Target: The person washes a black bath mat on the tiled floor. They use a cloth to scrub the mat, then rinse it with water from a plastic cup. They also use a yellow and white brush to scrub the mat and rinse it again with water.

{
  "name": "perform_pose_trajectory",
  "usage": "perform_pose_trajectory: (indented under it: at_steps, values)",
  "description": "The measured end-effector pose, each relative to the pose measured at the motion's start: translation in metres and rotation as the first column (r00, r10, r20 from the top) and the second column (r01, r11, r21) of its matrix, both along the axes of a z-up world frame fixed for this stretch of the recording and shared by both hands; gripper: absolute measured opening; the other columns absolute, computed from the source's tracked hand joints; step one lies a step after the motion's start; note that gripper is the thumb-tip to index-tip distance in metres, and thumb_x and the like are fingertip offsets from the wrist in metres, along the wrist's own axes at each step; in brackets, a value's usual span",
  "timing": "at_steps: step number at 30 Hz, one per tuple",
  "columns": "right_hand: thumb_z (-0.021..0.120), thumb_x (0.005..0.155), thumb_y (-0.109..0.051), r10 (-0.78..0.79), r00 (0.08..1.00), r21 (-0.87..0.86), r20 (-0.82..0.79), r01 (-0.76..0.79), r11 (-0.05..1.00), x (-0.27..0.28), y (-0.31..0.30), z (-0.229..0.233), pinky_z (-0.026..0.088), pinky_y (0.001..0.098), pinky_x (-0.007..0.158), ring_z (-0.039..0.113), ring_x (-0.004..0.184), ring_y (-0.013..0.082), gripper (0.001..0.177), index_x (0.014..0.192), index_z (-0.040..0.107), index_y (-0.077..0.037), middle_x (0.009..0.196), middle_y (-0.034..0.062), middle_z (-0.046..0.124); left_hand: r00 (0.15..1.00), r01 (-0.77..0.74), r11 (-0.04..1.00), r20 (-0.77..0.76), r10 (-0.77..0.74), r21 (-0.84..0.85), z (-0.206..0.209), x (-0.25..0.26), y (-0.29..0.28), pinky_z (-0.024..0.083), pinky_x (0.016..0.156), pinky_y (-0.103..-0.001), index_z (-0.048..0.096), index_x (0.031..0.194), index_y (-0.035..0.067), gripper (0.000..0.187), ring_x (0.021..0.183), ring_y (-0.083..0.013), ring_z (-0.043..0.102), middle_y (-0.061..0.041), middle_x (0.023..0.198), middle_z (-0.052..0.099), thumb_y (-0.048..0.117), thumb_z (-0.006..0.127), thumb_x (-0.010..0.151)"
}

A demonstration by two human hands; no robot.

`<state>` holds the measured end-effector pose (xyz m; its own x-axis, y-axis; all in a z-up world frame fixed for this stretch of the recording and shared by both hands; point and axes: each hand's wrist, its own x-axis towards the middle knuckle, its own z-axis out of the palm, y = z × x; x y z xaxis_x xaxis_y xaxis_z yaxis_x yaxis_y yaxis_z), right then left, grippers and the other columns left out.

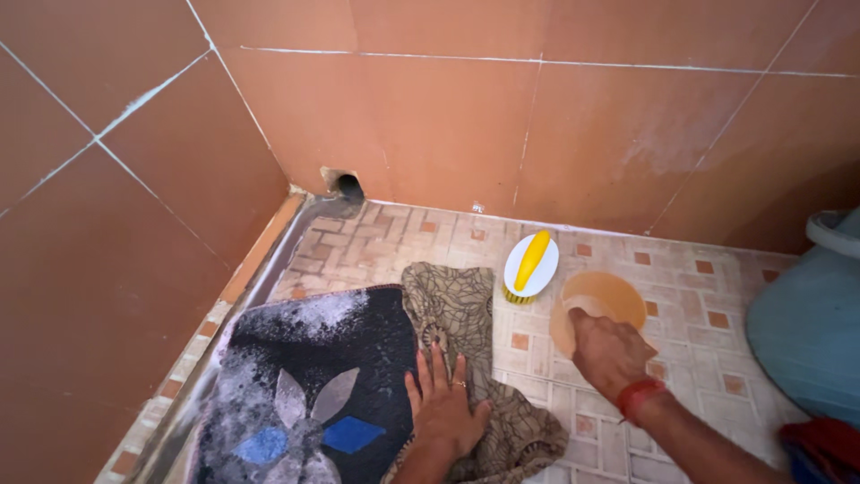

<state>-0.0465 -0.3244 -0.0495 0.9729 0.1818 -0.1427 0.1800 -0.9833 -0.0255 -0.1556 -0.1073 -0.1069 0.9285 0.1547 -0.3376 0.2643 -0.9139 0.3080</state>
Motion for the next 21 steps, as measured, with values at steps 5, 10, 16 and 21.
perform_pose_trajectory:
  at_steps: [5,10,16,21]
  values:
    - [0.071,0.078,-0.022,0.395,0.918,0.173,-0.04,-0.383,0.907,0.017,0.003,0.036,0.052,0.0485,0.091,0.068,0.106,0.0362,0.049,0.127,0.07,-0.016,0.107,0.0173,0.072,0.973,-0.112,0.976,0.181,0.146,-0.185,0.001,0.018,0.019,0.022,0.121,-0.052,0.072,0.122,0.022,0.039,0.146,-0.0351,0.025,-0.012,0.152,0.04,0.037,0.072,0.086]
    - [0.074,0.081,-0.036,0.578,0.724,0.46,-0.377,-0.395,0.795,0.007,0.057,0.072,0.056,0.0367,0.071,0.07,0.077,0.0206,0.035,0.098,0.077,-0.006,0.085,0.0108,0.076,0.892,-0.121,0.741,0.255,0.372,-0.66,-0.075,0.042,0.052,0.059,0.091,-0.034,0.078,0.111,0.014,0.026,0.097,-0.0206,0.077,-0.011,0.111,0.08,0.014,0.077,0.085]
    - [0.074,0.089,-0.042,0.713,0.573,0.856,-0.405,-0.038,0.516,-0.034,0.131,0.073,0.05,0.0295,0.06,0.061,0.069,0.0076,0.039,0.087,0.076,-0.003,0.077,0.0009,0.07,0.956,-0.072,0.052,-0.054,0.29,-0.996,-0.117,0.029,0.074,0.06,0.087,-0.038,0.075,0.116,0.009,0.035,0.094,-0.0227,0.076,-0.014,0.112,0.077,0.026,0.075,0.086]
    - [0.073,0.087,-0.032,0.59,0.473,0.717,-0.654,0.636,0.285,-0.046,0.168,0.057,0.062,0.0345,0.077,0.075,0.082,0.0156,0.032,0.101,0.076,-0.003,0.092,0.0071,0.079,0.923,-0.243,-0.24,-0.301,0.241,-0.94,-0.06,0.02,0.095,0.06,0.086,-0.04,0.072,0.119,0.008,0.043,0.095,-0.0237,0.075,-0.014,0.113,0.076,0.037,0.071,0.087]
